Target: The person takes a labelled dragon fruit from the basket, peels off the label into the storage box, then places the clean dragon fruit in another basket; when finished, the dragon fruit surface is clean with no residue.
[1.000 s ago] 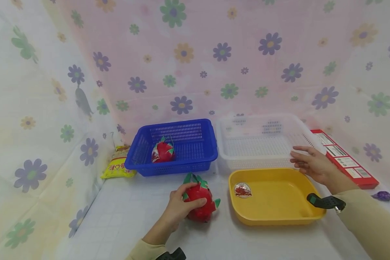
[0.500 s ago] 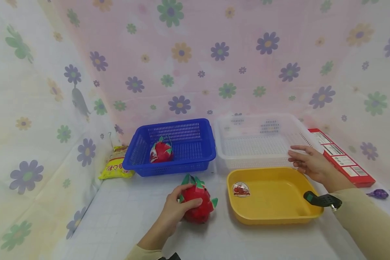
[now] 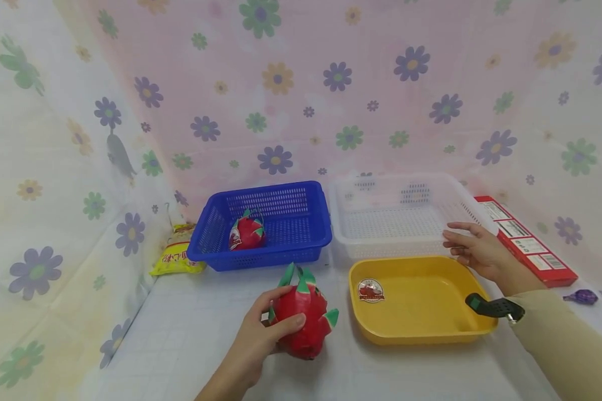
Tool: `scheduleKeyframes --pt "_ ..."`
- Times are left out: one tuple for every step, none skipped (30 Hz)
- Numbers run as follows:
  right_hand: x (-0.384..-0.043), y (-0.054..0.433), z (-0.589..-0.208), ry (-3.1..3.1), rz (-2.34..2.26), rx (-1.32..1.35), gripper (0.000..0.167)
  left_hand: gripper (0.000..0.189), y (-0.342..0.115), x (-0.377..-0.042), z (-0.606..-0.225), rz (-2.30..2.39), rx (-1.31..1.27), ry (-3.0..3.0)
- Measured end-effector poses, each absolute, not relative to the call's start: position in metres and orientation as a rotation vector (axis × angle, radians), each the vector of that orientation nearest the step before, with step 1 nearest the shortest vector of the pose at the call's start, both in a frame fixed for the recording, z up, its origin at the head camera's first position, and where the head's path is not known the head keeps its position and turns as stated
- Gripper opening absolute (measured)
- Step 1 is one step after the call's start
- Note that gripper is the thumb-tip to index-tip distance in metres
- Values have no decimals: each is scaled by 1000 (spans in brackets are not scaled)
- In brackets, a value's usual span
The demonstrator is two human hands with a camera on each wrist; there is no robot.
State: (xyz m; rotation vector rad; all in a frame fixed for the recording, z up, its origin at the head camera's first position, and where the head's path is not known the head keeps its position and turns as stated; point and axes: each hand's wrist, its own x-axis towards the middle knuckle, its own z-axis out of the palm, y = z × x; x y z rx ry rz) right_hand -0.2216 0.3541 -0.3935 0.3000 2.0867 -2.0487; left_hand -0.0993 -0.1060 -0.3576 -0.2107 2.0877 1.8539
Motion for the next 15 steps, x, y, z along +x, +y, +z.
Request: scheduleKeyframes --pt "-222 354 -393 2084 -2051 303 31 73 -107 -98 -354 1864 -200 2086" --pt "-222 354 -393 2082 -2053 305 32 73 -108 -97 -350 1874 -191 2086" --pt "-222 354 -393 2082 -2055 304 32 72 -109 -97 -347 1887 -184 2086" --pt "-222 354 -393 2075 -2062 308 32 71 -110 -96 -343 1899 -178 2088" --pt "-222 353 -393 2072 -2067 305 32 71 -111 -96 -340 1909 -178 2092" --pt "-222 352 -393 2071 -2069 302 33 70 -112 -96 -337 1920 -175 2094" --pt "-222 352 -393 2067 -2072 299 33 70 -113 -96 -335 1931 -173 2097" --pt "-222 351 -393 2065 -2072 294 33 69 -114 -97 -332 1941 -172 2098" --pt "-222 351 -393 2059 -2073 298 32 68 -114 -97 -329 1953 -168 2097" --pt "-222 351 -393 2056 -2074 296 32 68 -115 -98 -326 1963 -164 2098" --pt "-221 351 -392 2057 -2071 298 32 67 -115 -99 -324 1971 -151 2102" --pt "-221 352 -392 2062 -2065 301 33 66 -116 -100 -321 1978 -139 2106" --pt "-221 352 -391 2066 -2060 304 33 65 -116 -102 -318 1982 -128 2112" --pt "-220 352 -391 2073 -2054 310 34 64 -116 -104 -316 1986 -114 2119" --pt "-220 352 -390 2080 -2048 310 34 63 -116 -107 -313 1988 -98 2127"
